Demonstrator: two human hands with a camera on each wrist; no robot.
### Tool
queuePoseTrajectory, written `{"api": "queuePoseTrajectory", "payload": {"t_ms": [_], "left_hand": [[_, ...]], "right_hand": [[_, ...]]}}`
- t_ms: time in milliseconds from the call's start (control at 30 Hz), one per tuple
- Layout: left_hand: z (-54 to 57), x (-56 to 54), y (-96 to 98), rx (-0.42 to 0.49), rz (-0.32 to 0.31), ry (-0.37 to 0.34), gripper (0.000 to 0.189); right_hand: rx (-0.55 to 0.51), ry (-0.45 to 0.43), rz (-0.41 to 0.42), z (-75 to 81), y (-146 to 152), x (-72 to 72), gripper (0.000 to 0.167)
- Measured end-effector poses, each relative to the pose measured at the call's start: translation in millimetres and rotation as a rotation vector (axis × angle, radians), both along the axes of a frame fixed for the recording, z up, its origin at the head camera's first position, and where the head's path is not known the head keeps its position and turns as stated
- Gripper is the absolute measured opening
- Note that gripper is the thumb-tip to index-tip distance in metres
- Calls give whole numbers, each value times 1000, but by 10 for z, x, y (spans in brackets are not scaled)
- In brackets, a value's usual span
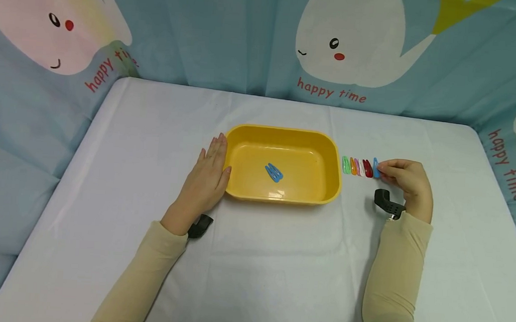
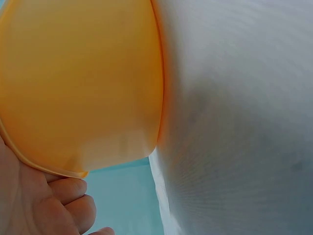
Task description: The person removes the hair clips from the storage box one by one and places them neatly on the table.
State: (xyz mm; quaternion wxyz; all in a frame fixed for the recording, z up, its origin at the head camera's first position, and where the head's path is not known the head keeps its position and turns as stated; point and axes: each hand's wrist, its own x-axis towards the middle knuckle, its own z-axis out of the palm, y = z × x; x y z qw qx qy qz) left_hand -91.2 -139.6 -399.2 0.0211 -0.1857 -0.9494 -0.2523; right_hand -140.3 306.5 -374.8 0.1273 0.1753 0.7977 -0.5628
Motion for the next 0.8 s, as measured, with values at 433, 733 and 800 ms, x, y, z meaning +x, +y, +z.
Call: {"api": "queuePoseTrajectory", "payload": {"t_ms": [433,733,800], "left_hand": [[13,6,-2,-3,4,-3,59],[9,7,-1,2,6,-1,59],[12,9,1,0,7,-2,59]], "right_hand": [[151,2,19,-66,-47,-31,20],[246,5,14,-81,-82,-44,14],[270,4,16,-85,-94,-47,20]]}}
